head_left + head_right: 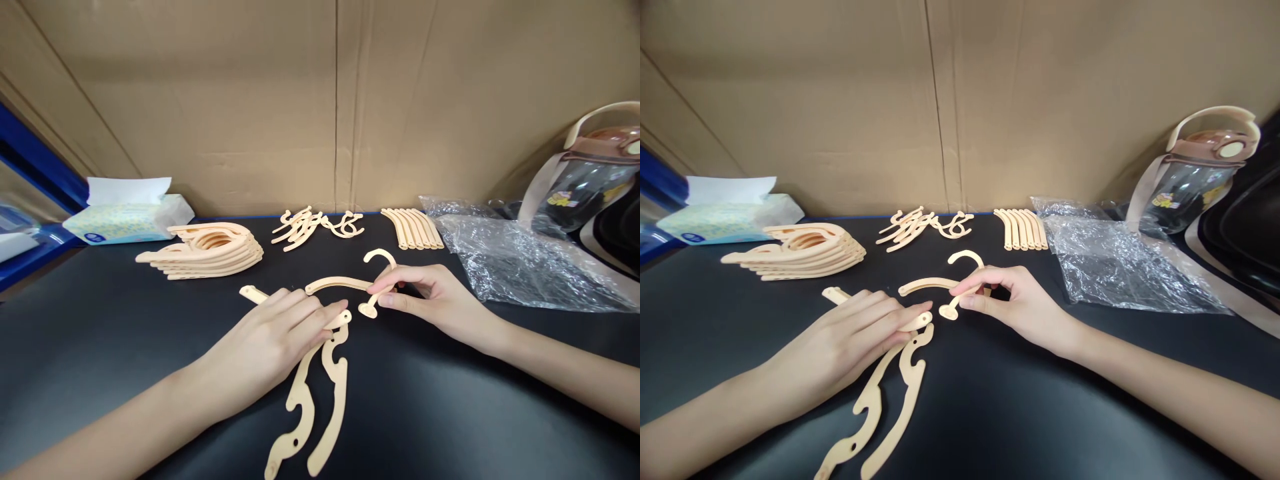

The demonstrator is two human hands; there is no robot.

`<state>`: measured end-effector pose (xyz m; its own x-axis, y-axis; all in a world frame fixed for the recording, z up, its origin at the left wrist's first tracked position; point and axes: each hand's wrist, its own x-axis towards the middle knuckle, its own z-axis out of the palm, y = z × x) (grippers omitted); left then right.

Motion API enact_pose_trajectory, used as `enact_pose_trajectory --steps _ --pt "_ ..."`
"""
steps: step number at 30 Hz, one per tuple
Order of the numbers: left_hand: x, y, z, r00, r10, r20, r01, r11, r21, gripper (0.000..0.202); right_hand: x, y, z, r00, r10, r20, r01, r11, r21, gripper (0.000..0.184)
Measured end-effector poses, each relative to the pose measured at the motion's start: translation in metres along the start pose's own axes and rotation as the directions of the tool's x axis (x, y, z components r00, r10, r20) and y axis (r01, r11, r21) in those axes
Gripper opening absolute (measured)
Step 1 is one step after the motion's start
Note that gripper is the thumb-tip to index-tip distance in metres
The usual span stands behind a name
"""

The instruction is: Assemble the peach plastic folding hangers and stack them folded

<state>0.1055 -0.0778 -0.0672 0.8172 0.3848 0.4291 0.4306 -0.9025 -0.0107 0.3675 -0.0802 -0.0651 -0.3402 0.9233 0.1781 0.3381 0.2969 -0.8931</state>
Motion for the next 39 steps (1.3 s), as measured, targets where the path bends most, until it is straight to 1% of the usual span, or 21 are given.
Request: enact_pose_trajectory --steps 3,5,9,14,17,20,22,32,39 --pt "0.0032 -0.0002 -0.0010 0.999 0.035 -0.023 -0.033 0.997 0.068 0.027 -0.0006 -0.0021 0.0008 1.000 0.002 0.009 -0.002 1.000 0.018 0.017" --pt "0.0040 0.0008 -0.0017 0.999 0.020 -0.027 -0.018 0.998 0.061 0.027 -0.0011 -0.0033 0.0011 1.000 0.004 0.019 -0.004 1.000 0.026 0.014" --pt "0.0030 0.0043 -0.0036 0.999 -0.047 -0.009 0.046 0.998 -0.030 0.027 -0.0020 -0.0049 0.0019 1.000 0.003 0.030 -0.004 0.999 0.046 0.016" --pt "0.0029 0.0053 -0.0067 0.996 -0.065 0.069 0.073 0.990 -0.122 0.035 -0.0021 -0.0048 0.0015 0.999 0.019 0.041 -0.023 0.995 0.098 0.015" --pt "0.0032 0.0036 -0.0062 0.996 -0.043 0.083 0.051 0.994 -0.100 0.040 -0.0018 -0.0038 0.0000 0.998 0.028 0.050 -0.034 0.992 0.124 0.012" --pt "0.0029 0.0018 -0.0037 0.997 -0.006 0.071 0.009 0.999 -0.043 0.041 -0.0016 -0.0024 -0.0008 0.997 0.029 0.064 -0.038 0.989 0.144 0.011" --pt "0.0024 0.0008 -0.0021 0.997 -0.002 0.072 0.004 1.000 -0.029 0.040 -0.0014 -0.0016 -0.0007 0.997 0.033 0.073 -0.044 0.987 0.151 0.012" --pt "-0.0006 -0.0039 -0.0007 0.997 0.000 0.081 0.006 0.997 -0.075 0.048 -0.0023 -0.0022 0.0008 0.996 0.035 0.076 -0.046 0.990 0.136 0.012" --pt "-0.0017 -0.0033 0.0003 0.997 0.016 0.077 -0.009 0.995 -0.100 0.046 -0.0036 -0.0032 0.0021 0.998 0.000 0.057 -0.004 0.997 0.080 0.012"
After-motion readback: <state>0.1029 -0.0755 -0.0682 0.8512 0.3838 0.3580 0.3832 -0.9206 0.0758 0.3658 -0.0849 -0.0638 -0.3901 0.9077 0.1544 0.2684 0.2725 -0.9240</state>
